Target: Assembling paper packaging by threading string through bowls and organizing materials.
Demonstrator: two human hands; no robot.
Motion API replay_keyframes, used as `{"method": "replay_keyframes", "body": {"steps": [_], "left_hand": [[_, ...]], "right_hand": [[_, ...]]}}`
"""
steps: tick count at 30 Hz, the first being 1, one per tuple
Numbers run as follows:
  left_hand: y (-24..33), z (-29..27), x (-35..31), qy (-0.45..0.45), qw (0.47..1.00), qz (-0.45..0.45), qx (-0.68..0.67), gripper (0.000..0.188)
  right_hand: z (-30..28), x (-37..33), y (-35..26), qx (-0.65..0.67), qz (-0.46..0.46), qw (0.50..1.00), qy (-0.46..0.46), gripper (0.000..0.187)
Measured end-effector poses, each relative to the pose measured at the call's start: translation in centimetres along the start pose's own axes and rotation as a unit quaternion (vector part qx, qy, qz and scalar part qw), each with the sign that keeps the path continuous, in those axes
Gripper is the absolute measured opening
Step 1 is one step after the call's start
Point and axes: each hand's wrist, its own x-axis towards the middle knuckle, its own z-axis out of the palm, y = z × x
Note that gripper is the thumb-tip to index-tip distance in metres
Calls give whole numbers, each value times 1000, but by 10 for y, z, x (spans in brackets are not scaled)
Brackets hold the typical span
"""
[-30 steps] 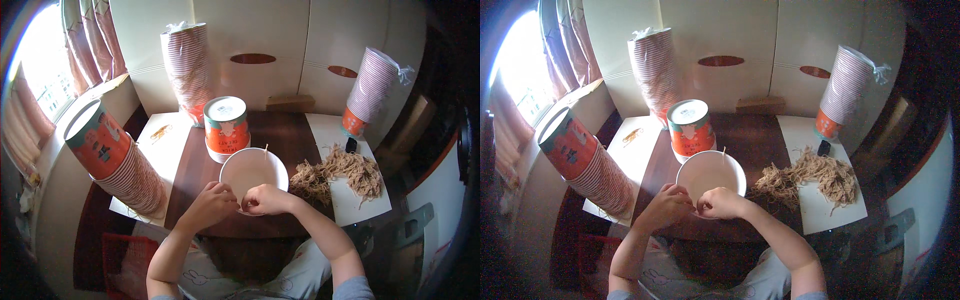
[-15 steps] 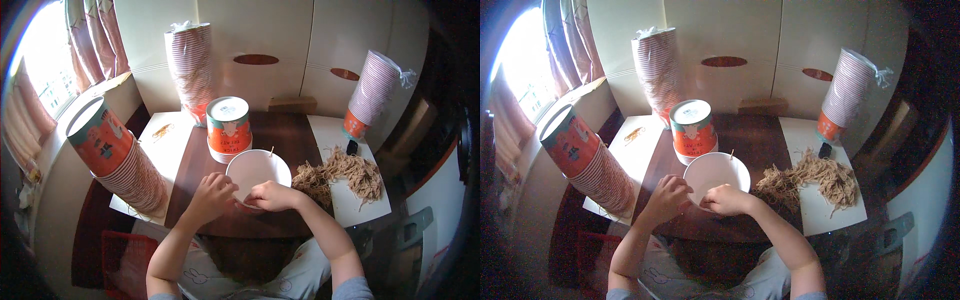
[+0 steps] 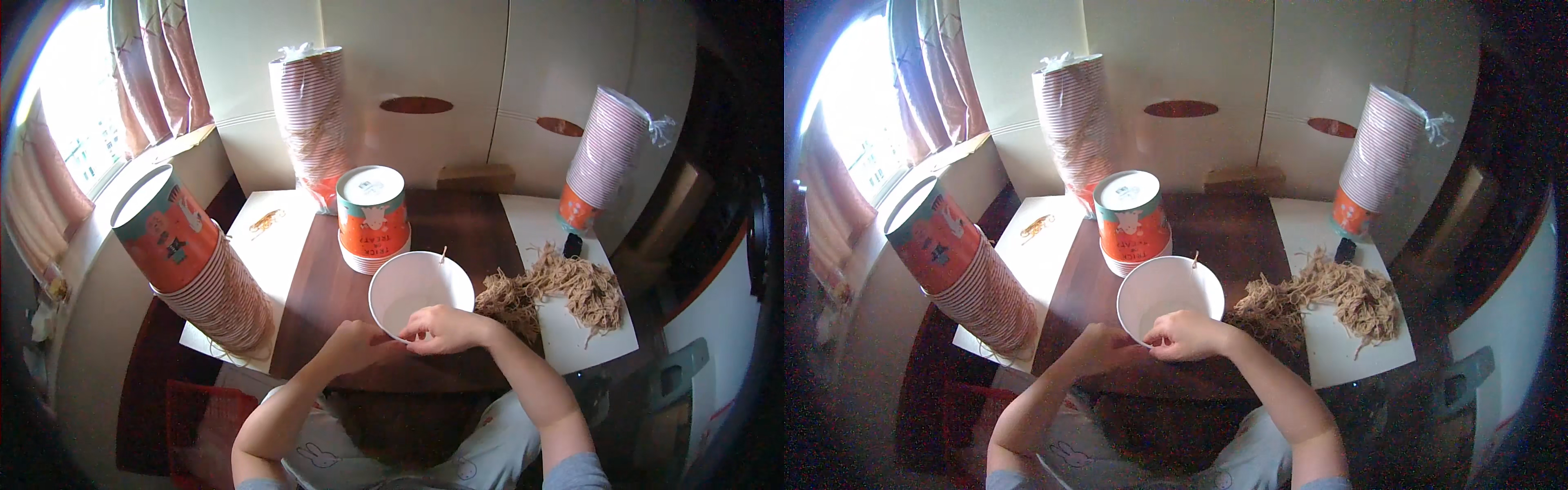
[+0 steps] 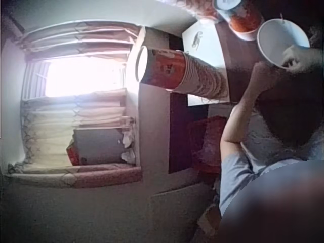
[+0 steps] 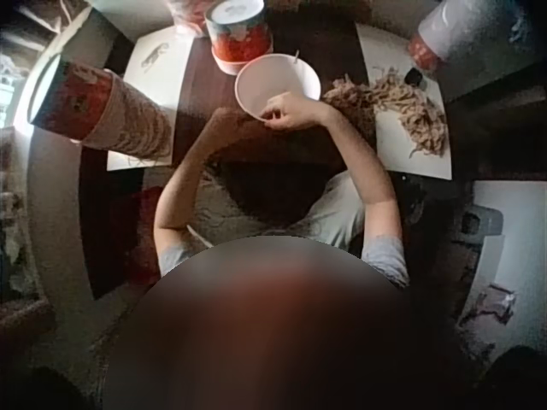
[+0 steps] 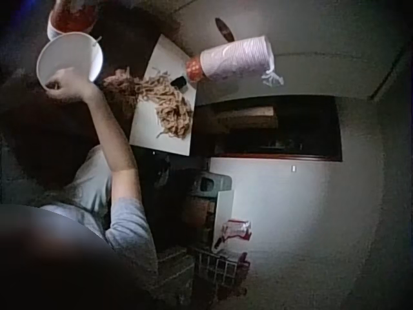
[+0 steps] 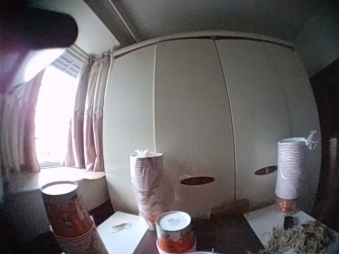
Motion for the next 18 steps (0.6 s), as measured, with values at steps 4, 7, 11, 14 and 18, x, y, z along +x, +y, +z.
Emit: {"method": "replay_keyframes", "body": {"steps": [4, 7, 11, 14, 18], "left_hand": [[-6, 2, 4, 1, 990, -81, -115, 16], [-7, -1, 8, -9, 978, -125, -165, 16], [-16, -14, 2, 0, 961, -118, -250, 14], [-12, -22, -4, 35, 927, -70, -368, 9], [-5, -27, -6, 32, 845, 53, -532, 9]], "right_hand": [[1, 1, 0, -24, -10, 1000, 14, 27], [2, 1, 2, -12, -12, 999, 39, 28], [0, 2, 0, -57, 32, 997, 37, 32], [-3, 2, 2, 18, 41, 996, 77, 34], [-2, 7, 0, 422, 66, 894, 132, 24]]}}
